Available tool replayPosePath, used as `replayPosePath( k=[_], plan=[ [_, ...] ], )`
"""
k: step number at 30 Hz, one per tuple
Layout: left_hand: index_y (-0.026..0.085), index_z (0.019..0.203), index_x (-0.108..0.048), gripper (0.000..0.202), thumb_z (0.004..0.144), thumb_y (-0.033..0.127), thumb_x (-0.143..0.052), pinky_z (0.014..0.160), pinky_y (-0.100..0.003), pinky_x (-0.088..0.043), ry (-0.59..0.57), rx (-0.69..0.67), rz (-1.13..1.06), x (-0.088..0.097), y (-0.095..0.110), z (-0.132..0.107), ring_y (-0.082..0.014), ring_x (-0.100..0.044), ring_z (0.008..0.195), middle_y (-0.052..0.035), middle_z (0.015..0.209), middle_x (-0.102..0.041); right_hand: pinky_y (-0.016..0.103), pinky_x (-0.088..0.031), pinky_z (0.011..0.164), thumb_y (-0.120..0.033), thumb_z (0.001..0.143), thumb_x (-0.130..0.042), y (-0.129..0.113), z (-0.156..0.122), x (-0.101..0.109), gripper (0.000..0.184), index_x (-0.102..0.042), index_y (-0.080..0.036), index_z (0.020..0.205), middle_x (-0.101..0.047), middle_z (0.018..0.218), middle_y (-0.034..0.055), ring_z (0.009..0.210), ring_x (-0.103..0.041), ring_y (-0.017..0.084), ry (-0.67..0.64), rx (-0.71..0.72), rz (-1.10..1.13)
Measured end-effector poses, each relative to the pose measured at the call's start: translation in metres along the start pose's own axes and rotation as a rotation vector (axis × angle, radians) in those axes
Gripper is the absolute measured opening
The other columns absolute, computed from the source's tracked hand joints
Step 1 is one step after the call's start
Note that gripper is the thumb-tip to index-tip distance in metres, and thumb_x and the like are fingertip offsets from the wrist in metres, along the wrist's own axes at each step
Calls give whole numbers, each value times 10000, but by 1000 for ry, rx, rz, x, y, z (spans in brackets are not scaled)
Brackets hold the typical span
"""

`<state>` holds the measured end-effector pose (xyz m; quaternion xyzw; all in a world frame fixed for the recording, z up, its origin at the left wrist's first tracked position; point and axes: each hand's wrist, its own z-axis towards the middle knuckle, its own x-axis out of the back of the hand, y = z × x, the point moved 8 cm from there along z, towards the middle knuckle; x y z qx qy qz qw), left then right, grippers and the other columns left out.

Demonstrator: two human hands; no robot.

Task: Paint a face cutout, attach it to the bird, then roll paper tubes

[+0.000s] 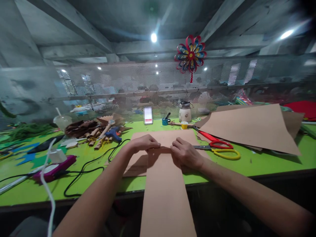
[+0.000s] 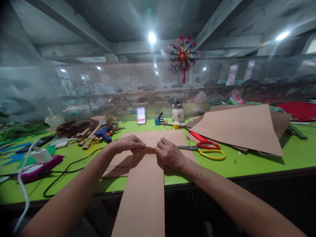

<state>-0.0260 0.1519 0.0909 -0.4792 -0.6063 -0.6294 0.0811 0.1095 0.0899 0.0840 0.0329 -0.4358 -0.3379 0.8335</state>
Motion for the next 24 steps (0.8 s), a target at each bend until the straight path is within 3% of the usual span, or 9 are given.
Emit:
replayPosePath(
  k=[5,9,13,19,24],
  plan=[
    [190,519,-382,500,759,580,-582,522,-256,-233,-72,-33,44,-4,2,1,-103,-281,519,41,528,-303,372,-355,716,-56,893,-432,5,0,0,201,-595,-138,808,-538,823,118,787,-377,238,-29,-50,26],
    [184,565,-433,499,799,619,-503,510,-257,-215,-11,-38,92,-11,-2,5,-104,-272,523,34,547,-337,381,-355,731,-56,898,-416,6,0,-5,215,-592,-142,808,-537,835,122,798,-381,242,-50,-55,44],
    [177,660,-475,456,835,598,-460,536,-244,-280,21,-108,37,-22,4,6,-109,-336,573,24,630,-408,351,-356,690,-58,901,-411,6,0,-8,214,-577,-144,798,-530,836,115,789,-396,229,-49,-69,45],
    [179,638,-435,442,831,574,-479,504,-241,-247,-1,-143,4,-29,2,5,-96,-285,542,46,594,-339,307,-365,660,-73,908,-418,5,-1,-7,202,-563,-148,789,-519,841,99,796,-421,206,-38,-74,82],
    [178,633,-423,432,825,555,-511,509,-237,-236,-21,-184,-29,-32,4,4,-91,-273,543,53,588,-303,326,-397,705,-104,874,-458,8,-2,1,140,-575,-162,823,-539,863,98,850,-452,216,-5,-122,269]
  ],
)
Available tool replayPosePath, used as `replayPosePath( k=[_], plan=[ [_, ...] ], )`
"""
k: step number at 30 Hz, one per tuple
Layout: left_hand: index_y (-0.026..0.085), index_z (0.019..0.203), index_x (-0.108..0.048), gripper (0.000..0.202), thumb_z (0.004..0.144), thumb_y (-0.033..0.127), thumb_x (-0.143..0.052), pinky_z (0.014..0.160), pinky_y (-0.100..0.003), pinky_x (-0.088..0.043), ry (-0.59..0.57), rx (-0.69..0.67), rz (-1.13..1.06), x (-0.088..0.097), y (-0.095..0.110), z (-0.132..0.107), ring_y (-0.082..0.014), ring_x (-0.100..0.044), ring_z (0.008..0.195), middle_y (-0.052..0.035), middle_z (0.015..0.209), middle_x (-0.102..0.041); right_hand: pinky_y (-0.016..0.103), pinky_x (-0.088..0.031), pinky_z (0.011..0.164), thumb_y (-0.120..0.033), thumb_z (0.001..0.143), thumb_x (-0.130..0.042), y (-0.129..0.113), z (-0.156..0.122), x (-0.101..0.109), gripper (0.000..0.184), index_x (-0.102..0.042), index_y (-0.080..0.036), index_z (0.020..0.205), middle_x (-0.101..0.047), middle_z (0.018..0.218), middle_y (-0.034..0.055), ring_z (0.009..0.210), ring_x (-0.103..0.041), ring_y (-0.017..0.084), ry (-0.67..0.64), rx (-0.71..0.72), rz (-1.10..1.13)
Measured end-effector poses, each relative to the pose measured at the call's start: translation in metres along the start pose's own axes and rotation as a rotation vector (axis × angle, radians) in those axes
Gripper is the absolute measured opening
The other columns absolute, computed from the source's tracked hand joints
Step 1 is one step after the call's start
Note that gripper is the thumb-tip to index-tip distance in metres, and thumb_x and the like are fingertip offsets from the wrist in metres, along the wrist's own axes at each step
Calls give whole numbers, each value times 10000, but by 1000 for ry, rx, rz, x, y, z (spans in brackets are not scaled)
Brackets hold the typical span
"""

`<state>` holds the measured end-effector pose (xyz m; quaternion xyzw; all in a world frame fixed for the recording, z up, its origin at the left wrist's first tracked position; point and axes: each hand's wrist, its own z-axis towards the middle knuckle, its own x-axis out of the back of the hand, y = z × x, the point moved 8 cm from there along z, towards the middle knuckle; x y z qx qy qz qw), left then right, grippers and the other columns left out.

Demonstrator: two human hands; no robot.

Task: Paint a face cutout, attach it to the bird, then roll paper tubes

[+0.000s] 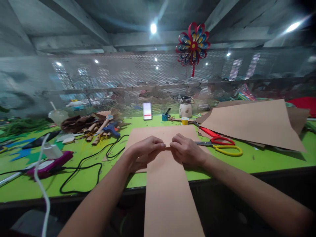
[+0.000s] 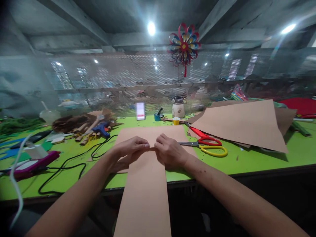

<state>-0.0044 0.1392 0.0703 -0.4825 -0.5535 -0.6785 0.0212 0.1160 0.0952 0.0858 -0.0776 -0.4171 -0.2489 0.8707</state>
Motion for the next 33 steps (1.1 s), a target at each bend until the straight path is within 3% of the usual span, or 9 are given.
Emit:
replayPosePath(
  k=[2,5,9,11,14,19,24,30,33],
  plan=[
    [176,648,-440,418,832,545,-508,511,-236,-234,0,1,-37,-1,0,0,-91,-274,542,54,587,-309,325,-419,738,-117,844,-494,6,0,9,118,-591,-165,890,-556,912,95,882,-483,209,52,-75,183],
    [175,649,-441,407,842,527,-505,517,-232,-239,17,-30,-86,-2,5,-1,-89,-281,544,52,591,-323,312,-429,737,-179,862,-490,27,-3,17,122,-605,-165,901,-583,907,82,838,-520,185,124,-304,404],
    [170,668,-454,392,842,516,-512,531,-223,-274,17,-67,-122,-5,12,1,-90,-307,562,46,612,-352,277,-374,574,-429,941,-396,48,-10,-7,397,-563,-162,700,-525,647,21,615,-463,146,-25,-586,707],
    [169,679,-460,387,843,516,-507,540,-222,-297,26,-72,-130,-6,13,3,-93,-326,575,42,626,-367,259,-326,511,-527,921,-401,47,-12,-20,460,-524,-166,664,-456,581,-8,549,-410,126,-100,-640,909],
    [164,681,-473,381,845,507,-506,559,-223,-319,61,-75,-101,-5,13,5,-95,-343,592,39,644,-382,238,-271,487,-537,874,-496,44,-14,-26,439,-451,-179,623,-354,560,-44,520,-318,96,-82,-660,1068],
    [151,803,-563,371,844,518,-531,628,-240,-383,103,-44,-182,-12,12,5,-120,-457,671,3,750,-521,219,-253,473,-467,797,-624,45,-20,-27,369,-446,-180,648,-351,578,-62,515,-299,78,-74,-748,1118],
    [166,922,-544,362,890,520,-473,671,-255,-418,159,-58,-309,-23,22,-5,-151,-526,773,-38,859,-570,216,-280,474,-439,787,-624,51,-19,-17,338,-489,-167,639,-413,589,-42,546,-352,89,15,-737,939],
    [177,808,-535,342,927,474,-414,599,-263,-340,320,-122,213,-10,40,-16,-142,-442,674,-27,764,-560,227,-310,495,-448,781,-637,53,-17,-9,339,-497,-171,645,-435,618,-34,572,-388,100,66,-725,902],
    [182,824,-500,313,942,449,-387,597,-253,-350,334,-126,96,-12,40,-16,-137,-436,677,-21,770,-538,242,-355,553,-440,790,-636,57,-15,-6,311,-557,-158,688,-494,666,-12,621,-442,118,85,-686,907]
  ],
)
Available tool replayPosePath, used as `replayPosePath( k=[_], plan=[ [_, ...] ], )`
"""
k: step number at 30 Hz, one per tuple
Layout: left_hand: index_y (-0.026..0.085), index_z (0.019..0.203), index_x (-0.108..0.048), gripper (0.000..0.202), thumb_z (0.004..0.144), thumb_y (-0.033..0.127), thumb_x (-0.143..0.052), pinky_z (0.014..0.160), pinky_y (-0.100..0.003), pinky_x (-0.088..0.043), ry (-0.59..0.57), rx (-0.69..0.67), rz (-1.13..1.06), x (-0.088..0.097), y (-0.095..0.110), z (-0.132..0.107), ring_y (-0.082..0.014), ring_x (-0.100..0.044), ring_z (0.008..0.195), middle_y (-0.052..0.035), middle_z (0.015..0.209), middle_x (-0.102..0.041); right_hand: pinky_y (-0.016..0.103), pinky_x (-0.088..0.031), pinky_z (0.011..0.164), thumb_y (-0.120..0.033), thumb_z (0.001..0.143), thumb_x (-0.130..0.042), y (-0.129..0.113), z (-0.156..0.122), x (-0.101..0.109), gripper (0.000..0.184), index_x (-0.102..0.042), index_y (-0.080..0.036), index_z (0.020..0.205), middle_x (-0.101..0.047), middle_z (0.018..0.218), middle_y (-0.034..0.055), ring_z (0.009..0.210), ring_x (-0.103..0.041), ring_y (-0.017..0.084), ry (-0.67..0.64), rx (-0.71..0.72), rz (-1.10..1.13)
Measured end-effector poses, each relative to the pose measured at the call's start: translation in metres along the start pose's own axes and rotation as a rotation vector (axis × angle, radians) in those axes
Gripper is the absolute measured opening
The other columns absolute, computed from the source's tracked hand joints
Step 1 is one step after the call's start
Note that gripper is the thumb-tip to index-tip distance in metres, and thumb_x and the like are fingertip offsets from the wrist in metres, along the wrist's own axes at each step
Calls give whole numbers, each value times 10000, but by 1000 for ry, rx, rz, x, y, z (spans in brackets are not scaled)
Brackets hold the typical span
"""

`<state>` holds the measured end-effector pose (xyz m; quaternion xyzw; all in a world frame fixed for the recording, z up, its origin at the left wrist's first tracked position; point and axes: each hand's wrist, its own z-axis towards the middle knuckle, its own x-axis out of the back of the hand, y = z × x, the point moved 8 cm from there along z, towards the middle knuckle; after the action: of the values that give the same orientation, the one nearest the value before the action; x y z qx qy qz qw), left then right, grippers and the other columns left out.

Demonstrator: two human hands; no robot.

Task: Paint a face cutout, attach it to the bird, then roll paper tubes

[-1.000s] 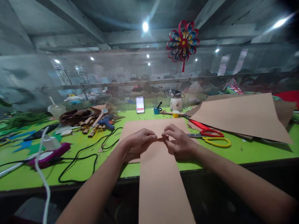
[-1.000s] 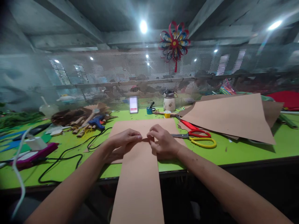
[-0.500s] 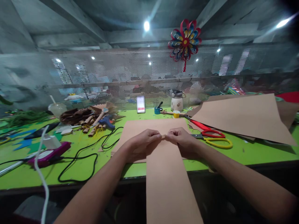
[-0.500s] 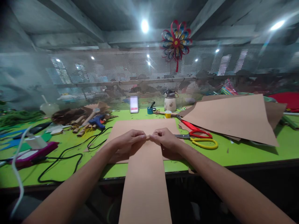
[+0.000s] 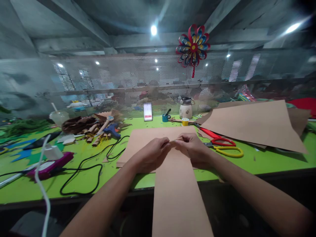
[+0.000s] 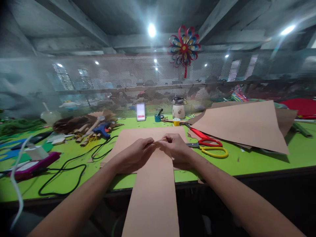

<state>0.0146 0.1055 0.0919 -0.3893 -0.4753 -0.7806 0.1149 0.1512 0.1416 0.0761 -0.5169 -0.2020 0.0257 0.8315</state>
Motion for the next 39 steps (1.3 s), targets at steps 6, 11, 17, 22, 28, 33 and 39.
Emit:
replayPosePath(
  k=[6,11,17,22,28,33,39],
  plan=[
    [195,922,-471,267,908,461,-455,649,-259,-440,-179,182,-625,-27,-19,0,-141,-515,736,-25,858,-535,248,-322,525,-492,857,-539,8,8,10,359,-573,-169,702,-476,604,-20,567,-415,120,31,17,42],
    [142,892,-577,343,874,479,-515,645,-250,-415,-67,81,-339,-4,-19,9,-156,-506,764,-60,871,-579,244,-280,485,-450,846,-559,20,7,8,371,-463,-191,598,-407,545,-42,506,-365,105,56,-24,51],
    [142,834,-621,366,898,466,-464,620,-240,-392,30,-25,-20,10,-5,8,-170,-493,746,-63,799,-607,229,-268,460,-415,833,-573,28,6,4,328,-489,-182,619,-381,542,-50,490,-352,95,80,-129,123],
    [148,857,-632,395,898,491,-440,568,-235,-366,3,24,-89,4,-11,5,-147,-469,659,-44,746,-580,233,-344,508,-368,837,-582,27,10,-2,275,-660,-160,1000,-558,688,-6,570,-470,118,-15,-93,-51],
    [152,767,-573,377,872,495,-455,496,-226,-312,-65,169,-230,-9,-35,3,-110,-370,545,14,619,-443,315,-441,788,-202,753,-696,15,14,3,265,-708,-141,1011,-620,923,84,886,-553,202,77,167,-498],
    [139,694,-580,316,836,408,-495,480,-219,-299,-93,150,-81,-7,-43,9,-100,-378,536,3,631,-476,277,-427,705,-157,815,-651,6,12,-18,93,-735,-143,777,-631,765,67,763,-553,168,-66,291,-626],
    [125,785,-701,225,788,288,-547,604,-233,-389,-110,34,187,0,-47,14,-142,-525,667,-38,739,-623,236,-389,621,-217,831,-645,12,13,-33,128,-719,-121,792,-616,738,53,655,-521,128,-237,253,-651]
  ],
)
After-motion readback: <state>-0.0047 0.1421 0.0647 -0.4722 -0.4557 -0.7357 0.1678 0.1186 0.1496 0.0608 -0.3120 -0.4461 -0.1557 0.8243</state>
